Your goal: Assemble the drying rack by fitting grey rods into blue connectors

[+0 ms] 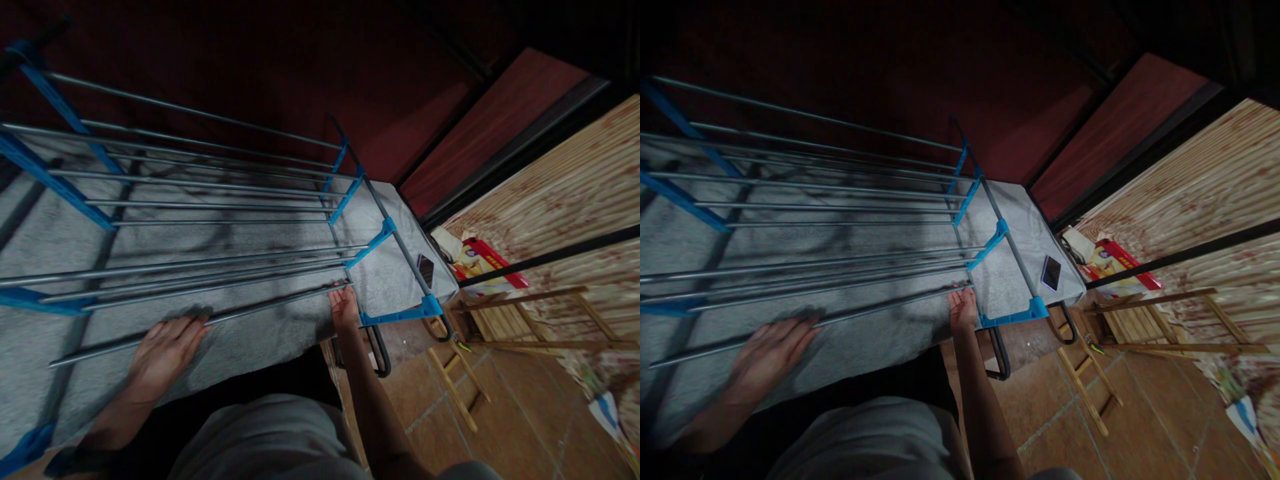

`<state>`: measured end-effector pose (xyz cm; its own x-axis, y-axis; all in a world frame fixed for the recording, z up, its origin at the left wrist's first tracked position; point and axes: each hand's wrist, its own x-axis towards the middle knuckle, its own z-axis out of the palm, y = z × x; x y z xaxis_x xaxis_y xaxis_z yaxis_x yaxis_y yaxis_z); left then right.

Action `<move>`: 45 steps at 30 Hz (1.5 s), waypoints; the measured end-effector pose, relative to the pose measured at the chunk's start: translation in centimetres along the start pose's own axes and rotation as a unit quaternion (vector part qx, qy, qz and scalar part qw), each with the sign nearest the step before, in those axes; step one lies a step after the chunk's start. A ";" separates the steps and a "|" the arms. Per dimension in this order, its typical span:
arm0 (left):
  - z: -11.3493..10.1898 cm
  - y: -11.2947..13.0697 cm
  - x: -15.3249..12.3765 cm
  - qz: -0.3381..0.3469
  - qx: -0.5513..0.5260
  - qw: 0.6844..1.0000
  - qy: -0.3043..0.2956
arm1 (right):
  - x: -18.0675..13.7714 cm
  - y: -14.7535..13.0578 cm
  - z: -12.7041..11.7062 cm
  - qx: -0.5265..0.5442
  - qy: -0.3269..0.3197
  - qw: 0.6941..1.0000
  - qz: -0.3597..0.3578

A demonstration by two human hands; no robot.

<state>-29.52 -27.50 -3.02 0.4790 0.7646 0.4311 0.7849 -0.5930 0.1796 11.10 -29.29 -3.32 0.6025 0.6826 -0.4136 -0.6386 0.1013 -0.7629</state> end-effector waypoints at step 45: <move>-4.7 3.9 -0.6 -0.097 0.015 0.995 -0.003 | -5.5 -0.9 1.8 -0.099 -0.118 0.982 0.108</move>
<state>-28.57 -31.51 1.53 0.3194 0.8655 0.3858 0.8740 -0.4265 0.2330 7.44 -31.83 0.54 0.3204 0.8244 -0.4666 -0.6193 -0.1904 -0.7617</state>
